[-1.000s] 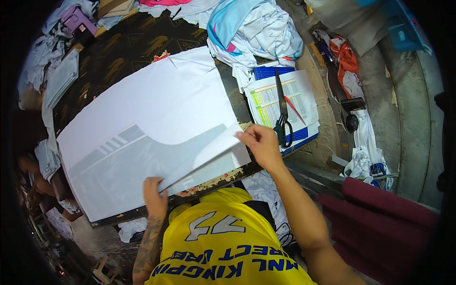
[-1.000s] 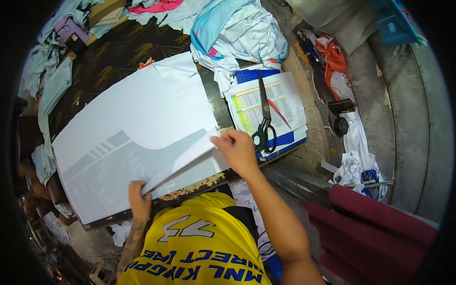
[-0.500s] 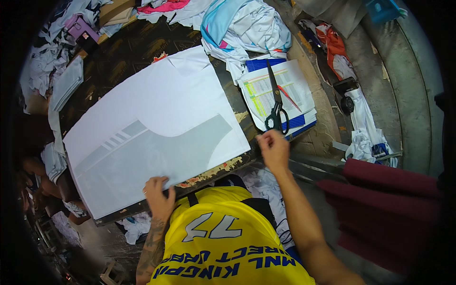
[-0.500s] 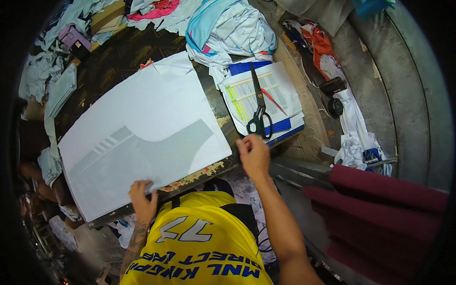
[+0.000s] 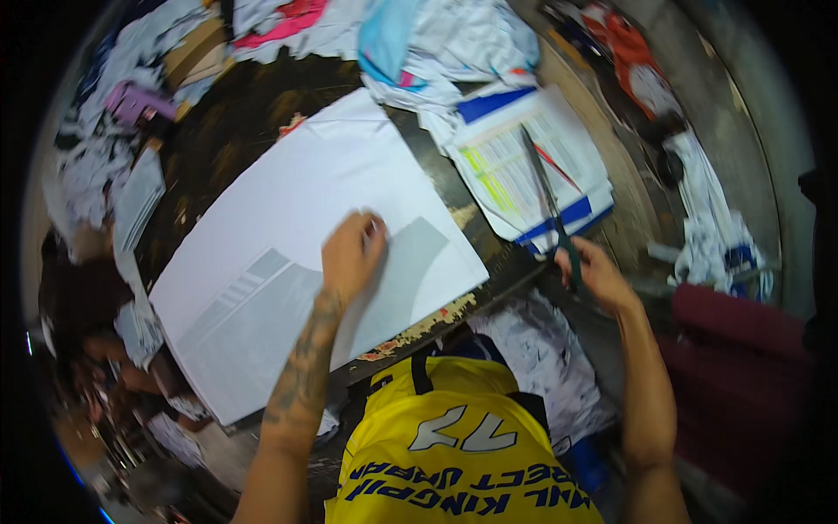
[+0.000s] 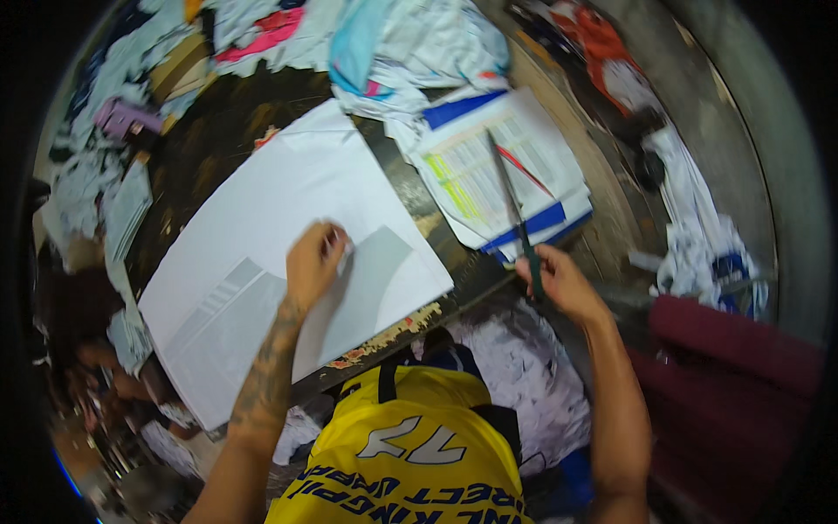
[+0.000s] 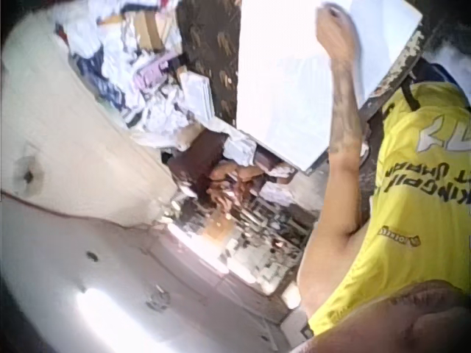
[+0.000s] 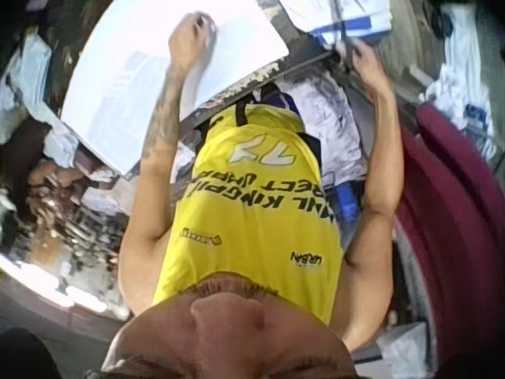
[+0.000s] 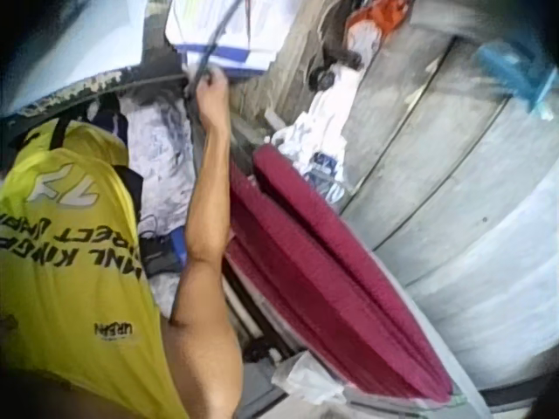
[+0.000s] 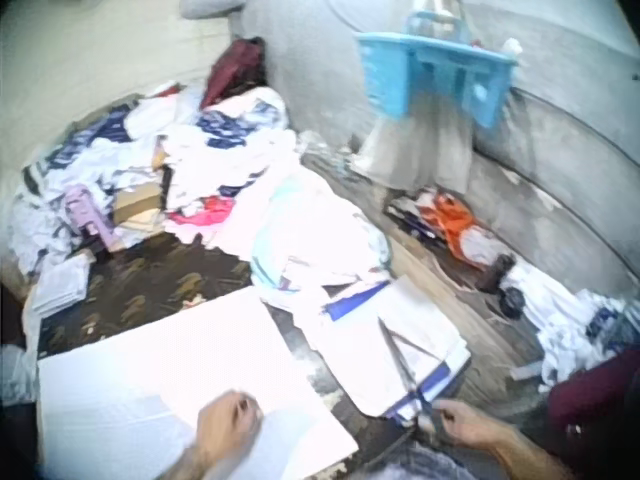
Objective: The person lays a white printed fabric sheet on a table, smooths it, and uses scissors to cut along a curved outline. The person repeats the process with another sheet, cutting and setting aside the trimmed pieces.
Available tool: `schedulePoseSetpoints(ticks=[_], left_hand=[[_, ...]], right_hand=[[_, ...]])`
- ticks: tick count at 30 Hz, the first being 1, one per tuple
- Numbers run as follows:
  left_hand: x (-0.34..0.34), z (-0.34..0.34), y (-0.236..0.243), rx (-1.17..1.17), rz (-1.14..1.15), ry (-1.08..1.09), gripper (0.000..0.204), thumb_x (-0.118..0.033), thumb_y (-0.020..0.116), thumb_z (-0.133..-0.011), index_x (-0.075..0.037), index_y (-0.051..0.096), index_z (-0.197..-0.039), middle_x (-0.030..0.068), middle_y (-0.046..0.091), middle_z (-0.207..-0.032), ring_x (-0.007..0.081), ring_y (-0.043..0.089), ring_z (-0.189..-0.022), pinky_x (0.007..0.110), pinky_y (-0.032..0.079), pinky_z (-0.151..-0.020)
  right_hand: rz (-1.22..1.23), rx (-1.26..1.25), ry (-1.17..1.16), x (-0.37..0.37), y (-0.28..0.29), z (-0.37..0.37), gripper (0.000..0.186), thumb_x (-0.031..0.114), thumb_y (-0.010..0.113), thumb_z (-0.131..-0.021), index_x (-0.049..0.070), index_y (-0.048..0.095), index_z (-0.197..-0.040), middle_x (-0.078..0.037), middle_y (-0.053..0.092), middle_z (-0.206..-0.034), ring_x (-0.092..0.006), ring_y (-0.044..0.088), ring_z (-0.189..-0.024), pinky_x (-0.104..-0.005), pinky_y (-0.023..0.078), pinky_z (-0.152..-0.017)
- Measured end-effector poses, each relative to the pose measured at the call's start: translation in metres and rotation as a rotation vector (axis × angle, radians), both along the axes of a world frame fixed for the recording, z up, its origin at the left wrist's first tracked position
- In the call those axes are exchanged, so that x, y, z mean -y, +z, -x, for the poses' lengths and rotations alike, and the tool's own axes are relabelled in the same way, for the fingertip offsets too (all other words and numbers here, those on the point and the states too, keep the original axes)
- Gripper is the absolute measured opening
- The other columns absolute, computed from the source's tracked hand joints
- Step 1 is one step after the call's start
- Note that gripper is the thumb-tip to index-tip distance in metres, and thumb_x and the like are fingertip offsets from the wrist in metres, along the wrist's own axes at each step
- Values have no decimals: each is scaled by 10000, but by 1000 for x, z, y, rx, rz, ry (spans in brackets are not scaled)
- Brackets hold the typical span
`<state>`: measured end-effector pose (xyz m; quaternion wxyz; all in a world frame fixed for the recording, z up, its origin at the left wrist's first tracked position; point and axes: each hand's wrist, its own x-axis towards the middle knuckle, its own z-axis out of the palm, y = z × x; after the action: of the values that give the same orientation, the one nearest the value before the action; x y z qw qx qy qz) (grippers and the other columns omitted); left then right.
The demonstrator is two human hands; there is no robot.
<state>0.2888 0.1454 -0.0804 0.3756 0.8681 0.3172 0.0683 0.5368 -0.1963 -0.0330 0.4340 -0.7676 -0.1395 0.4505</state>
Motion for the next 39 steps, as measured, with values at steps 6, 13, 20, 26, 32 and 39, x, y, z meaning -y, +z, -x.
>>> schedulePoseSetpoints(ticks=[6,13,20,26,32,39], left_hand=[[101,51,-20,56,-151,-363,245,-228,876,-828,-108,712,-964,88,604,-1027,330,553,-1020,449,423,-899],[86,52,-28,72,-177,-438,160,-194,836,-880,-99,769,-990,69,655,-1039,307,571,-1028,439,411,-925],[80,50,-4,111,-196,-629,250,-233,839,-888,-133,796,-1113,50,677,-1162,291,561,-1139,459,375,-995],[56,56,-5,108,-82,-639,211,-153,819,-899,-90,784,-1097,65,688,-1160,298,579,-1174,441,388,-1032],[37,58,-16,118,-22,-716,176,-117,798,-914,-73,769,-1082,75,688,-1198,323,597,-1274,456,415,-1067],[23,60,-24,69,75,-748,162,-56,760,-926,-48,771,-1087,81,694,-1269,331,573,-1332,460,425,-1130]], right_hand=[[288,-279,299,141,14,141,474,369,935,-861,44,620,-1003,5,540,-850,-124,510,-832,-321,450,-742],[148,-147,351,68,-50,207,601,482,882,-896,28,553,-1111,-102,589,-927,-234,538,-886,-414,494,-849],[80,-158,287,28,-64,194,594,537,883,-874,41,632,-1083,-119,668,-967,-263,642,-963,-398,503,-876],[198,-296,138,19,-49,207,441,419,954,-828,60,785,-1023,-50,776,-939,-164,718,-918,-330,535,-844],[290,-371,-9,11,-54,244,546,500,970,-778,30,771,-970,-74,768,-893,-172,714,-878,-329,532,-810],[330,-370,-200,-19,-57,300,505,424,944,-819,16,778,-1067,-84,788,-976,-172,722,-915,-336,549,-864]])
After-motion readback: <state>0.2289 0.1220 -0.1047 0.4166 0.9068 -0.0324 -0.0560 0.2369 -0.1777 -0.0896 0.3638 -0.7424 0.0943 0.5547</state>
